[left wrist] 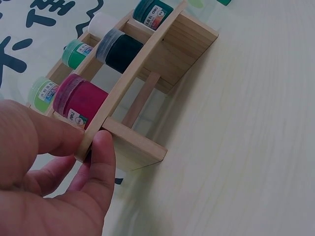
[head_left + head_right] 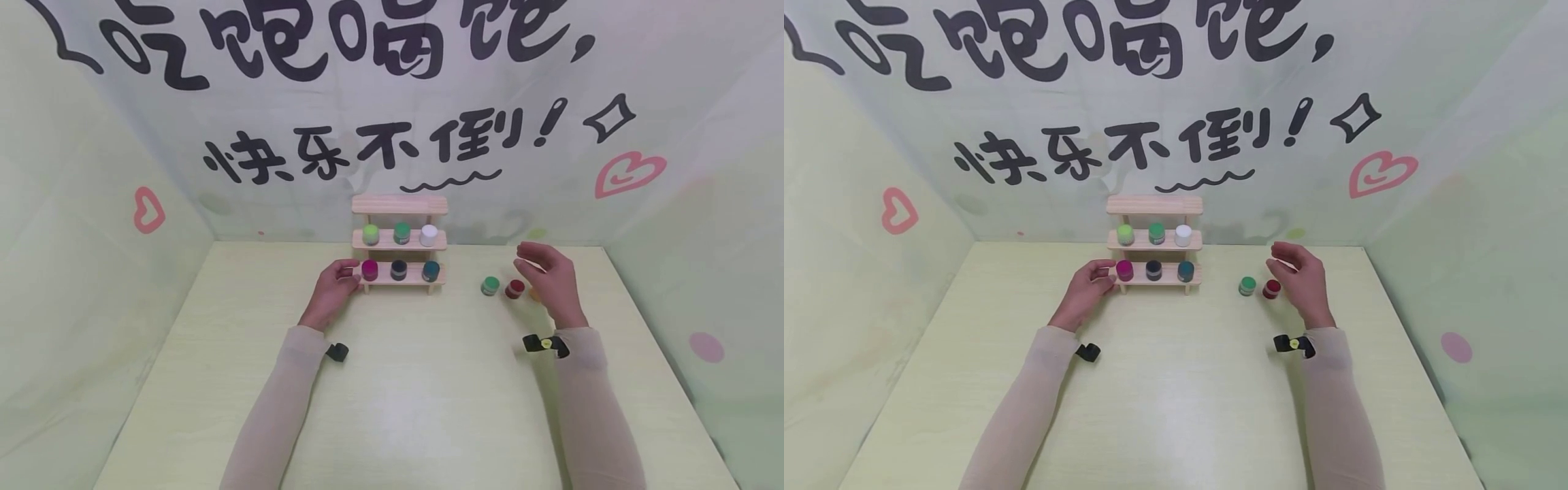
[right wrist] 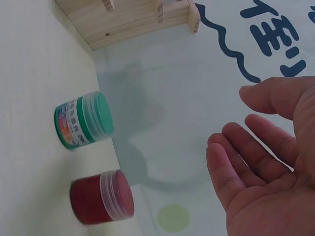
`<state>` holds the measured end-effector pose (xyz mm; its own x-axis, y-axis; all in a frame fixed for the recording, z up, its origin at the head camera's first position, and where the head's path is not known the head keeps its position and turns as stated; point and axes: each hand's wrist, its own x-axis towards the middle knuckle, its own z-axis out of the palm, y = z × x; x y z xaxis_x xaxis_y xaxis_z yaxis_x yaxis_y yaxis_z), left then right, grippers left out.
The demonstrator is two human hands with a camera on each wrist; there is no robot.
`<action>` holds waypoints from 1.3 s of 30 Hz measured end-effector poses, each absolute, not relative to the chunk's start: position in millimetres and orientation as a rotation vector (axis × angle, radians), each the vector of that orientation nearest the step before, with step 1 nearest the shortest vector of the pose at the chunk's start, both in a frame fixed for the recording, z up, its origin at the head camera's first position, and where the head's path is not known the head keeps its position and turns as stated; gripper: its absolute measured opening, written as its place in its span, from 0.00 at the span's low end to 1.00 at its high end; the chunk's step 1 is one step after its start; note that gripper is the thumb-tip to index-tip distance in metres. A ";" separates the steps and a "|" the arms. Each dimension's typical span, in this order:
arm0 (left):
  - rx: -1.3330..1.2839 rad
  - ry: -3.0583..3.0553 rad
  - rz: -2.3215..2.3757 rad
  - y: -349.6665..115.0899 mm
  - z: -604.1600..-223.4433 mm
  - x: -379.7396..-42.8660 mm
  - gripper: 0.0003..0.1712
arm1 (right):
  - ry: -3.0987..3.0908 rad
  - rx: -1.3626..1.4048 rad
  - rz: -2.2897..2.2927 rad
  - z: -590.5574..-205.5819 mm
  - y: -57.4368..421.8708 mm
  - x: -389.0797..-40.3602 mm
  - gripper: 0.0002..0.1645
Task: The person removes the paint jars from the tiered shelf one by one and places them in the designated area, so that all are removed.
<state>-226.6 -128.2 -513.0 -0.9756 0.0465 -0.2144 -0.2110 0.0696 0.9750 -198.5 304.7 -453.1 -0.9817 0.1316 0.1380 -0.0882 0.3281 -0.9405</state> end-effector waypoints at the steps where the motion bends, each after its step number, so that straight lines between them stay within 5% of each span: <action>1: -0.170 2.152 2.012 -127.9 -513.0 -226.6 0.22 | -2.393 -0.034 1.720 -452.1 301.2 -199.5 0.27; 39: -0.177 2.161 2.009 -126.7 -511.7 -226.4 0.22 | -2.428 0.207 1.700 -451.2 178.8 -254.5 0.26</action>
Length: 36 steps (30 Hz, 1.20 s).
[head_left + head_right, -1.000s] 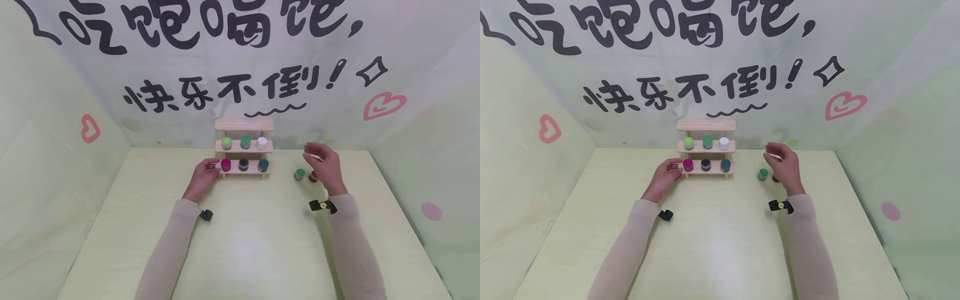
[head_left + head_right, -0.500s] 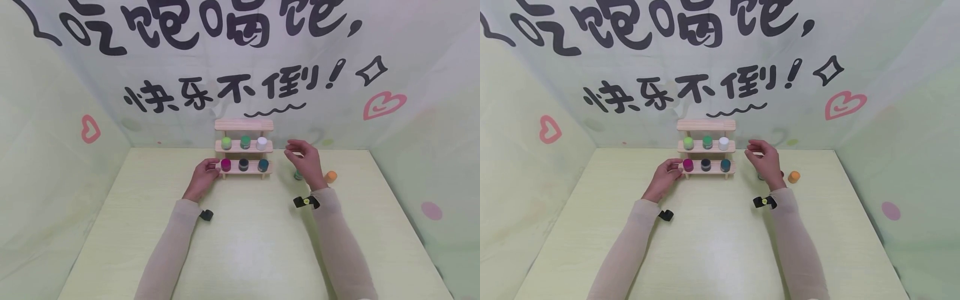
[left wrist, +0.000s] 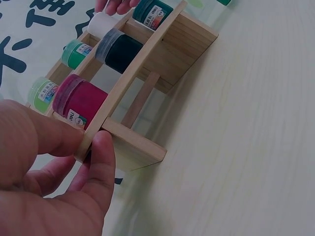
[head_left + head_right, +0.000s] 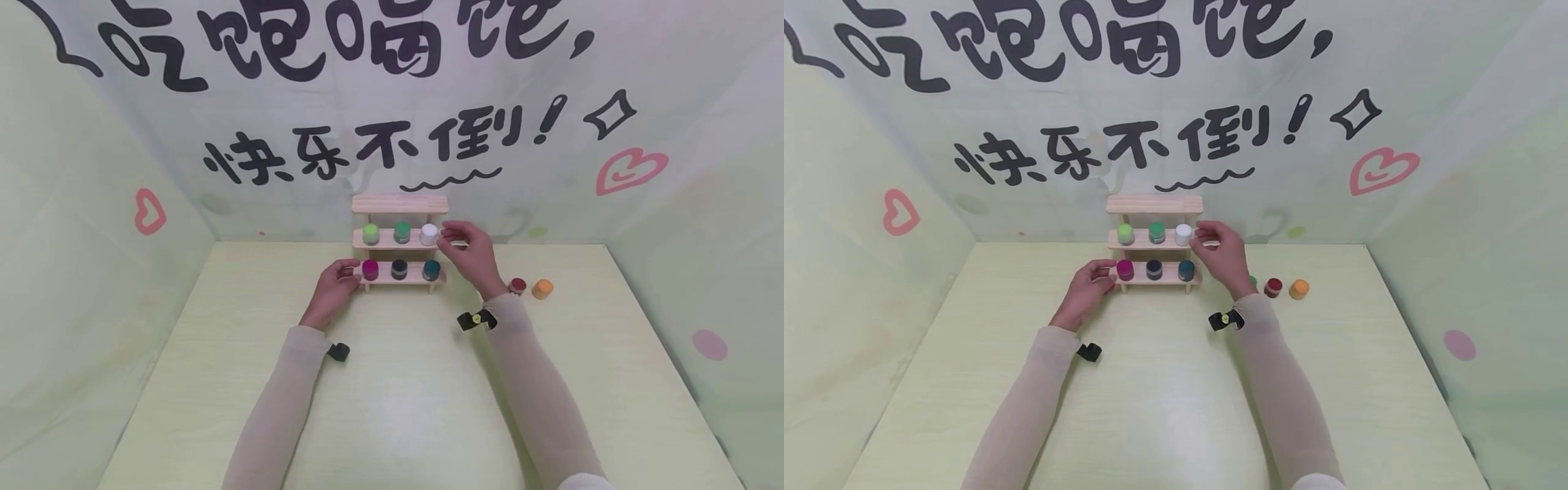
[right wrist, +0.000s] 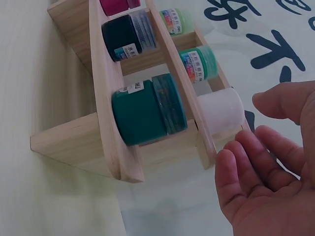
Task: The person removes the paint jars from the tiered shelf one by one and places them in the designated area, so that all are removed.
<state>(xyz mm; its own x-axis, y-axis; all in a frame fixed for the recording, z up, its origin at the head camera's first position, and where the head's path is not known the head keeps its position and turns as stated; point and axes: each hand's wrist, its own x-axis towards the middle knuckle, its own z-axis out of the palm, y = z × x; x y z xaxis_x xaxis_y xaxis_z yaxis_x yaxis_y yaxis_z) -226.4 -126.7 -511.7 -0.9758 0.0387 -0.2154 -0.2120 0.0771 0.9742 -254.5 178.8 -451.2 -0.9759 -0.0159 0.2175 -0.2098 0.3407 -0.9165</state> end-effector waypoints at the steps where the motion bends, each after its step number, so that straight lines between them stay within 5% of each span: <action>1: -0.180 2.167 2.002 -126.8 -512.0 -226.3 0.22 | -2.443 0.207 1.686 -451.3 176.8 -255.8 0.26; 19: -0.175 2.193 2.004 -128.0 -512.7 -227.0 0.20 | -2.657 0.286 1.468 -448.3 159.9 -269.8 0.34; 36: -0.167 2.190 1.989 -128.2 -513.2 -226.9 0.21 | -2.608 0.267 1.516 -447.1 167.0 -261.6 0.30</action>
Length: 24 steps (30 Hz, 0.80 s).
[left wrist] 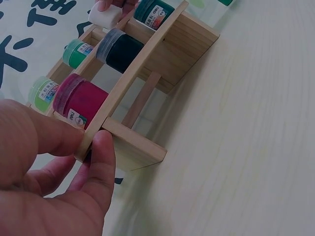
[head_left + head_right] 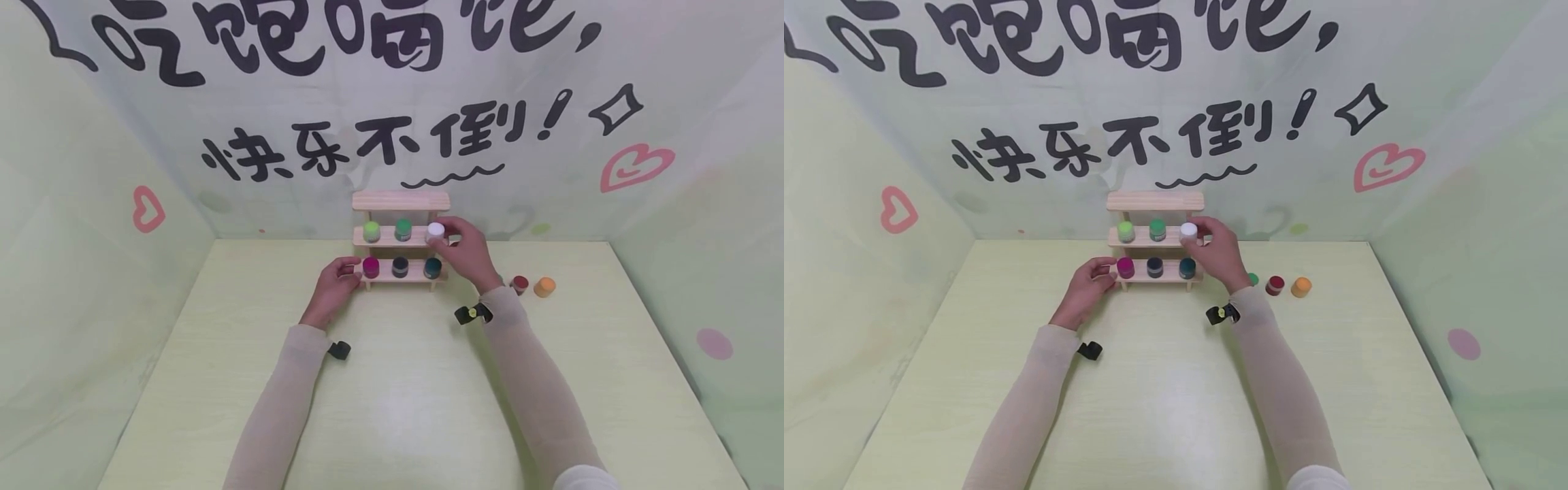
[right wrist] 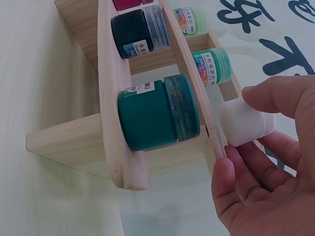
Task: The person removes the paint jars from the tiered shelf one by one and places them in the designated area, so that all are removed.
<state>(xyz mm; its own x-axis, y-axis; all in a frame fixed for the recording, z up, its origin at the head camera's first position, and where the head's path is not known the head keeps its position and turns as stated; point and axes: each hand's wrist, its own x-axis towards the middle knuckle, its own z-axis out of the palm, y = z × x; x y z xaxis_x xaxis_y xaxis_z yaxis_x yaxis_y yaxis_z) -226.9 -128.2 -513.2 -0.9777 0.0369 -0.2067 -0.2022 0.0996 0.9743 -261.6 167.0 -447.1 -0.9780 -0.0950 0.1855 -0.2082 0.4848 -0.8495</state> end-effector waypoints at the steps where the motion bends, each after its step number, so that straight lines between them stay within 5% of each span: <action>1: -0.168 2.194 1.985 -128.1 -513.0 -226.6 0.21 | -2.605 0.266 1.520 -446.9 168.0 -260.8 0.30; 24: -0.128 2.180 2.028 -128.6 -515.8 -226.9 0.20 | -2.551 0.243 1.561 -454.4 190.6 -243.3 0.27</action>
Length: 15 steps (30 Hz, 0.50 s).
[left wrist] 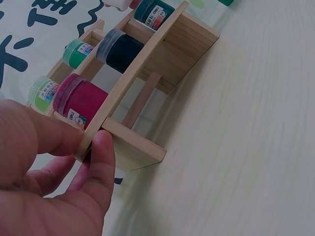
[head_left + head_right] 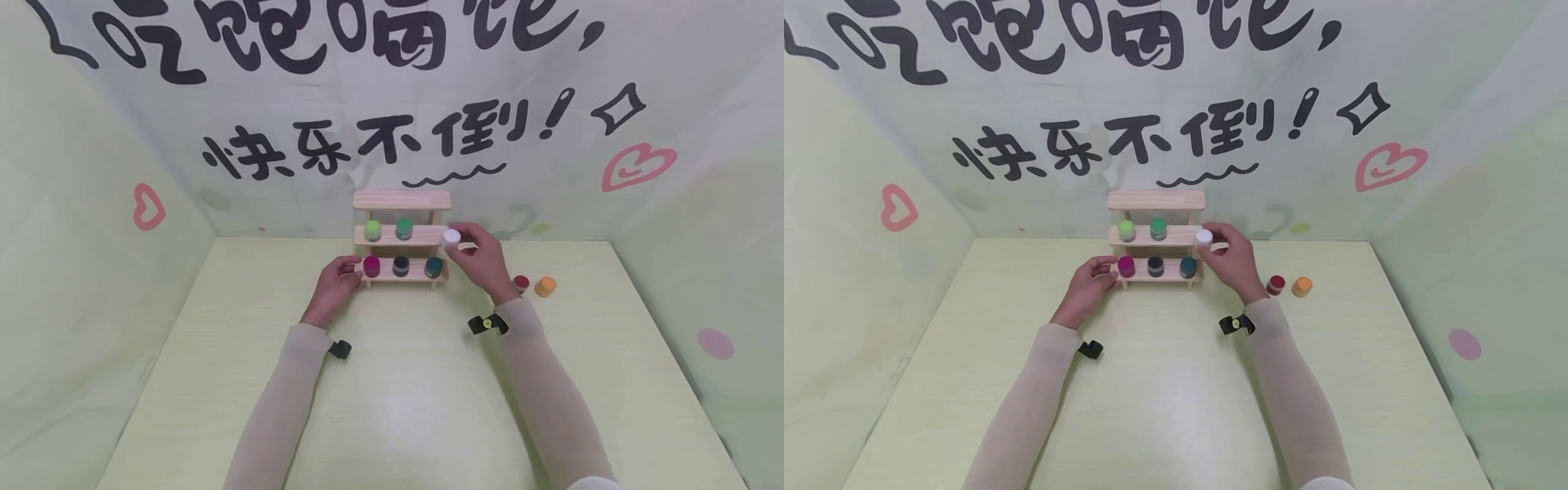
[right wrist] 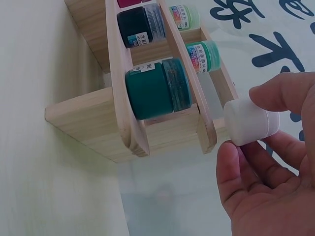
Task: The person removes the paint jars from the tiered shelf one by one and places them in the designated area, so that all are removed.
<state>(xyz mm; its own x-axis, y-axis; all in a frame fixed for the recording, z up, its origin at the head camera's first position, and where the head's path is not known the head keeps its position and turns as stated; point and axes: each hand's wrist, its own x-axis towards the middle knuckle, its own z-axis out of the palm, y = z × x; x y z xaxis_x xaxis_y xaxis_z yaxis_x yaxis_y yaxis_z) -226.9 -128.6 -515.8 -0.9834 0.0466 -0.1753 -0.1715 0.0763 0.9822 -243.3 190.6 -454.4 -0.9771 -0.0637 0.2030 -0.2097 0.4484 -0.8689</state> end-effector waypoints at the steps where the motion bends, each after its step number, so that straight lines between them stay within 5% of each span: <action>1: -0.130 2.176 2.032 -128.4 -515.8 -226.9 0.20 | -2.553 0.242 1.557 -454.6 192.1 -242.2 0.26; 15: -0.143 2.191 2.007 -127.1 -514.5 -226.6 0.21 | -2.570 0.212 1.570 -455.6 212.3 -226.2 0.27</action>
<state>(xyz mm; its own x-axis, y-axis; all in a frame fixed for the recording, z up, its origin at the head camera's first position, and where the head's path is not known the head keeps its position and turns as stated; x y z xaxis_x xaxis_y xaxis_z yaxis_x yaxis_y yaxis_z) -226.6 -127.1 -514.5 -0.9816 0.0414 -0.1867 -0.1823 0.0915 0.9790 -226.2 212.3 -455.6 -0.9826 -0.0556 0.1770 -0.1829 0.4510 -0.8736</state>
